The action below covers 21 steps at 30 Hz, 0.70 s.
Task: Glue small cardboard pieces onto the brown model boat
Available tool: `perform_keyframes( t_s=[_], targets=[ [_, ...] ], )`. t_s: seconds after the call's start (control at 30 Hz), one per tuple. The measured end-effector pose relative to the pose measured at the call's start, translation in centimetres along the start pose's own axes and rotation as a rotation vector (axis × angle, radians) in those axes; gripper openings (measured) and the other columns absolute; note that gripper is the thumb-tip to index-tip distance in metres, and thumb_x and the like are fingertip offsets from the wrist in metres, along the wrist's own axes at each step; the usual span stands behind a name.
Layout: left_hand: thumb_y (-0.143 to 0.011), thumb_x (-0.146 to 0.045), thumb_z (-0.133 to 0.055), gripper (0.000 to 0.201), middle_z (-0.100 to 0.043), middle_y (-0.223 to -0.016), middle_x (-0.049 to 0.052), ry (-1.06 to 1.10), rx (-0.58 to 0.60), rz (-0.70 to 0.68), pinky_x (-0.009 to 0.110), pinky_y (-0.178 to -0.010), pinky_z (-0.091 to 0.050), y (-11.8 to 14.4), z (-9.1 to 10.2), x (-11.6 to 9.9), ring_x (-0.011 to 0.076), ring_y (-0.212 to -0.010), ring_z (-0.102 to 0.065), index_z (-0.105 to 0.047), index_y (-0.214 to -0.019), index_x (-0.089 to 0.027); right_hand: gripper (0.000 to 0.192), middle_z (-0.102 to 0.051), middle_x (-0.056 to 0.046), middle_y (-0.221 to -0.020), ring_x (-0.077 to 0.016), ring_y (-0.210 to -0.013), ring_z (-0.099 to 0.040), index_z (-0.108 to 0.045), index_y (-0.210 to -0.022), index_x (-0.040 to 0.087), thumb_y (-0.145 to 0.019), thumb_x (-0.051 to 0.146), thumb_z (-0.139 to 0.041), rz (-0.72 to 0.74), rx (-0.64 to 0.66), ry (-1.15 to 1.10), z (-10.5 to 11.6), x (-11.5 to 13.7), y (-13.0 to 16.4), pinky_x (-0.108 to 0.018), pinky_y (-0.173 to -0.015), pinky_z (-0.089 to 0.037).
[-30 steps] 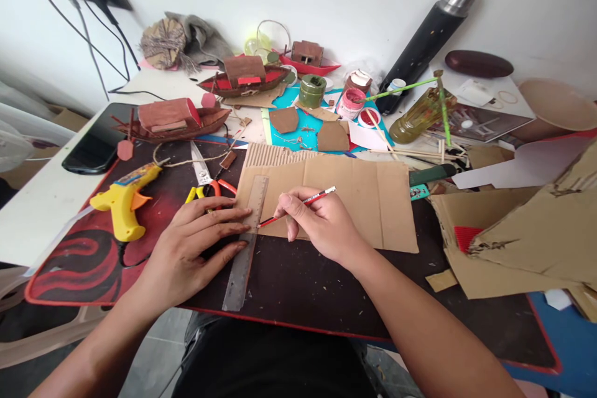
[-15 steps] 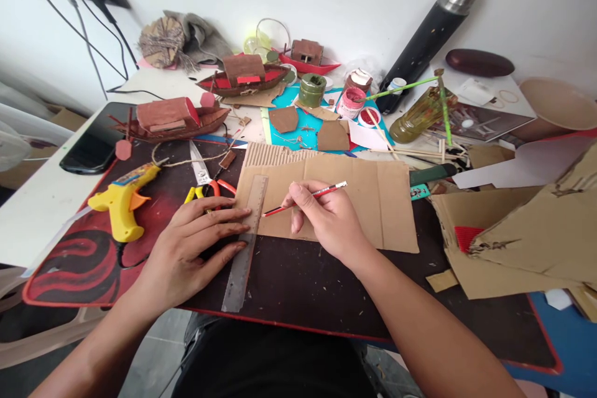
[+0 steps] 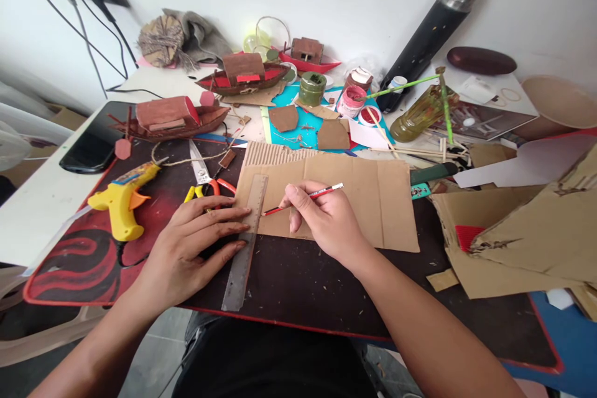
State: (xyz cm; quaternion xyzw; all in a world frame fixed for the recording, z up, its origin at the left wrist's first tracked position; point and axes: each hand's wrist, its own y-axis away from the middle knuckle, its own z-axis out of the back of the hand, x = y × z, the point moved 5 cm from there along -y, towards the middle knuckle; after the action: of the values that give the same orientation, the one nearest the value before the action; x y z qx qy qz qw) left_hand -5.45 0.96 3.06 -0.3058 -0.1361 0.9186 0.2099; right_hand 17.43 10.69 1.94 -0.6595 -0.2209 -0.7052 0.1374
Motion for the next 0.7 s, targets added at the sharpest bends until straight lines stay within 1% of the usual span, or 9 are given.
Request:
perform_keyframes(
  t_s=[0.37, 0.53, 0.7],
  targets=[
    [-0.108, -0.026, -0.077, 0.022, -0.088, -0.137, 0.0, -0.011, 0.0, -0.014, 0.052, -0.113, -0.061, 0.04, -0.03, -0.08, 0.0316, -0.136, -0.076, -0.083, -0.128, -0.034, 0.057, -0.071, 0.001, -0.063, -0.0169, -0.057, -0.062, -0.08, -0.094, 0.022, -0.111, 0.075, -0.067, 0.014, 0.001, 0.004, 0.0, 0.08, 0.06, -0.031, -0.061, -0.048],
    [-0.111, -0.026, -0.075, 0.021, -0.088, -0.138, 0.002, -0.032, 0.009, -0.028, 0.053, -0.113, -0.061, 0.09, -0.07, -0.11, 0.0316, -0.137, -0.075, -0.081, -0.13, -0.032, 0.058, -0.071, 0.001, -0.063, -0.0168, -0.057, -0.062, -0.08, -0.094, 0.023, -0.11, 0.077, -0.067, 0.009, 0.0, 0.009, -0.02, 0.06, 0.0, -0.031, -0.061, -0.048],
    [-0.109, -0.025, -0.076, 0.022, -0.088, -0.138, 0.002, -0.022, 0.0, -0.023, 0.052, -0.114, -0.06, 0.14, -0.1, -0.07, 0.0315, -0.138, -0.075, -0.082, -0.13, -0.032, 0.058, -0.071, 0.001, -0.063, -0.0164, -0.056, -0.061, -0.08, -0.094, 0.022, -0.11, 0.076, -0.067, 0.008, -0.005, -0.008, -0.03, -0.07, -0.02, -0.031, -0.06, -0.048]
  ],
)
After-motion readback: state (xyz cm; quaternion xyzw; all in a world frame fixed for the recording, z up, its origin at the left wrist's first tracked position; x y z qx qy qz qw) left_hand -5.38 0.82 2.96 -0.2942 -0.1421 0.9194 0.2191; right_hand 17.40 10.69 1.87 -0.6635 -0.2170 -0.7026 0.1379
